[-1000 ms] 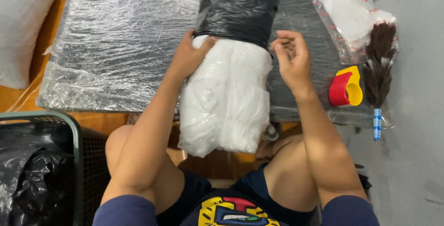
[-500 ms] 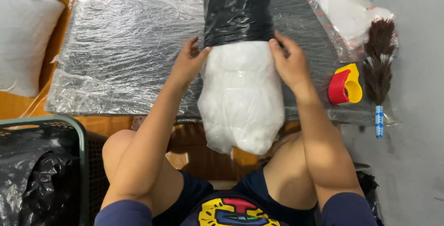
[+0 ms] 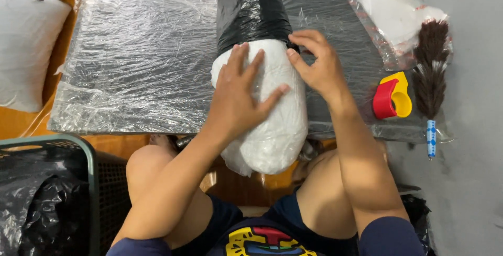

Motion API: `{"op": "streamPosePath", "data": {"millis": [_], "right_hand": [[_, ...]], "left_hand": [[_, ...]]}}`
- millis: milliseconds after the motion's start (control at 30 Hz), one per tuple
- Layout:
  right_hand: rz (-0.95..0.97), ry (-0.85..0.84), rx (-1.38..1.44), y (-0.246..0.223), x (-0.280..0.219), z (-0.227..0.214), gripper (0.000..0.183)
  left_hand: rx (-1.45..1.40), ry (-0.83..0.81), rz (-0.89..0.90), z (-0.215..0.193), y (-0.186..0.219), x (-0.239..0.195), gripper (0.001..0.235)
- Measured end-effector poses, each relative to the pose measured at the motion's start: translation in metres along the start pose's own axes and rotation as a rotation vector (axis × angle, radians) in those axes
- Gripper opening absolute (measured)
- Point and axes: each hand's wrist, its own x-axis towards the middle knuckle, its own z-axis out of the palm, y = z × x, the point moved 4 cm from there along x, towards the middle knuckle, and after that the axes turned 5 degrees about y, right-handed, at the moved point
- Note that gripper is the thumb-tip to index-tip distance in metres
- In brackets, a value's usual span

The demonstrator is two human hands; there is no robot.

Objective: The person wraps a white bubble-wrapped item in a black plastic bag. They pull the bag over the item, smooth the plastic, and tie the top of the bag to secure it. The person then places the wrapped item aside and repeats the process with another item.

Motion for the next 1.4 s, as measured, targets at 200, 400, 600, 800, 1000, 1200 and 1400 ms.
{"op": "streamPosePath", "data": {"millis": [200,400,600,800,1000,1200,1400], "right_hand": [[0.13,0.004,0.095,0.001,0.013,0.011,0.016],[-0.027,0.116,0.006,-0.011,0.01,0.02,0.011],[-0.202,0.112,-0.073,-0.027,0.005,0.019,0.015],[-0.323,0.035,0.005,-0.032,-0.005,0.018,0.011],[-0.238,-0.021,0.205,-0.038,-0.004,0.013,0.017],[0.306,-0.045,0.435,0.051,-0.032,0.049,0.058],[0.35,0.064,0.424,0.027,-0.033,0.071,0.049]], "left_hand": [[0.261,-0.068,0.021,0.031,-0.021,0.01,0.104],[0.316,-0.187,-0.024,0.036,-0.034,0.016,0.102],[0.314,-0.224,-0.064,0.031,-0.039,0.015,0.097],[0.164,-0.043,-0.05,0.01,-0.034,0.008,0.089],[0.128,-0.06,0.095,0.007,-0.051,0.008,0.101],[-0.014,-0.016,0.092,-0.009,-0.079,0.012,0.087],[-0.071,-0.028,-0.008,-0.017,-0.097,0.002,0.085]]}}
